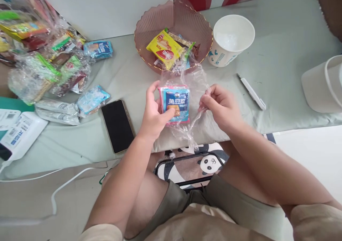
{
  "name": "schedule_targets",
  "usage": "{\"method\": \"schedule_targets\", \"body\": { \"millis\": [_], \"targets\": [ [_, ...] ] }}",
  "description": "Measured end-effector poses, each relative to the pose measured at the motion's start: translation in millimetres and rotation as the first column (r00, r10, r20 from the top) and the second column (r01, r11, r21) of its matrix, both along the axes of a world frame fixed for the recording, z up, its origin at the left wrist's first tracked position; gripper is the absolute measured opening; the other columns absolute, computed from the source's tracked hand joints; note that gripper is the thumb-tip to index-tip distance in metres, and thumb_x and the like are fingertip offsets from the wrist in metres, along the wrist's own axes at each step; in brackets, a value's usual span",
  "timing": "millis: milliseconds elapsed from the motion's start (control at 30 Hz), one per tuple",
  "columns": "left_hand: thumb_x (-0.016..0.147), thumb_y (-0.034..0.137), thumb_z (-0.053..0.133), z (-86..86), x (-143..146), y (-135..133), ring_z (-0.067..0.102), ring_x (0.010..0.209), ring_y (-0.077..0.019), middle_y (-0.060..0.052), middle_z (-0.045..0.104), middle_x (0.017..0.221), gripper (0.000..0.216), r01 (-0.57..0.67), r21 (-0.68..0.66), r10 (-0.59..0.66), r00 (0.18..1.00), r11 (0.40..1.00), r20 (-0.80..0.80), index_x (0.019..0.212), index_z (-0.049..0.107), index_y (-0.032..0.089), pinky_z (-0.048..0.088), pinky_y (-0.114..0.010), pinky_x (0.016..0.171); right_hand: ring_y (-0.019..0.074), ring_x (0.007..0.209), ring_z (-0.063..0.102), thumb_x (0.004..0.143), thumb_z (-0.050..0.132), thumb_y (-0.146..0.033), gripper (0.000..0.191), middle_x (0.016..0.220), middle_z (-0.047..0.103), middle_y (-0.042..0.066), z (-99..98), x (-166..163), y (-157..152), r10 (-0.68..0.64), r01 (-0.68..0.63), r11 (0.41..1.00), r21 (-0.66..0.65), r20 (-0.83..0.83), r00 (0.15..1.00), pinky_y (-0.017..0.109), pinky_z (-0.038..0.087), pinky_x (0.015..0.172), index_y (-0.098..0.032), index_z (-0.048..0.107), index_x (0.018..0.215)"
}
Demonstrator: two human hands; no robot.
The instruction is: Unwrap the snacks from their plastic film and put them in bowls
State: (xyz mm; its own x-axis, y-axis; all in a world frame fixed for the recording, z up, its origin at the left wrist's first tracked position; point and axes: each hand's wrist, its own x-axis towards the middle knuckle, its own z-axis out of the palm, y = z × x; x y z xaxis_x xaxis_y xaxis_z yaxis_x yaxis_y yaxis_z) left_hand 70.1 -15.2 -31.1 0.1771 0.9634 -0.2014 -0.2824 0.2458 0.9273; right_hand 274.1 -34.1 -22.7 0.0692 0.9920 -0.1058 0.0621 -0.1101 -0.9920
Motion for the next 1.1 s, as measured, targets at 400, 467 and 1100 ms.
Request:
{"method": "schedule_targets", "body": {
  "millis": [400, 467, 1100],
  "targets": [
    [0.081, 0.041, 0.077, 1.9, 7.8, 3.0, 0.074, 0.076, -0.0185, -0.001, 0.074, 0.085, 0.032, -0.053, -0.100, 0.062, 0.994, 0.994, 0.091, 0.104, 0.067, 0.021, 0.061, -0.029, 0.068, 0.0168, 0.087, 0.063, 0.085, 0.069, -0.023, 0.021, 0.098, 0.064, 0.004, 1.2, 4.8, 0.8, -0.231, 0.098, 0.922, 0.375, 0.327, 0.916, 0.035, 0.056, 0.080, -0.024, 0.059, 0.104],
    [0.087, 0.053, 0.075, -3.1, 11.9, 1.1, 0.078, 0.087, -0.0229, -0.004, 0.076, 0.091, 0.038, -0.075, -0.073, 0.077, 0.997, 0.994, 0.028, 0.106, 0.069, 0.021, 0.063, -0.033, 0.075, 0.0159, 0.082, 0.064, 0.091, 0.065, -0.031, 0.019, 0.094, 0.065, 0.004, 4.8, -0.5, -2.4, -0.001, -0.062, 0.965, 0.255, 0.239, 0.971, 0.035, 0.058, 0.078, -0.023, 0.060, 0.106],
    [0.086, 0.049, 0.067, 48.6, -11.5, 25.6, 0.067, 0.052, -0.0167, -0.003, 0.070, 0.072, 0.032, -0.550, 0.161, 0.572, 0.803, 0.819, -0.166, 0.083, 0.060, 0.018, 0.040, -0.022, 0.040, 0.0212, 0.098, 0.076, 0.072, 0.089, -0.050, 0.051, 0.106, 0.077, -0.001, -12.0, -31.2, -4.4, -0.052, 0.019, 0.998, -0.061, -0.592, 0.805, 0.039, 0.065, 0.091, -0.028, 0.064, 0.109]
  ]
}}
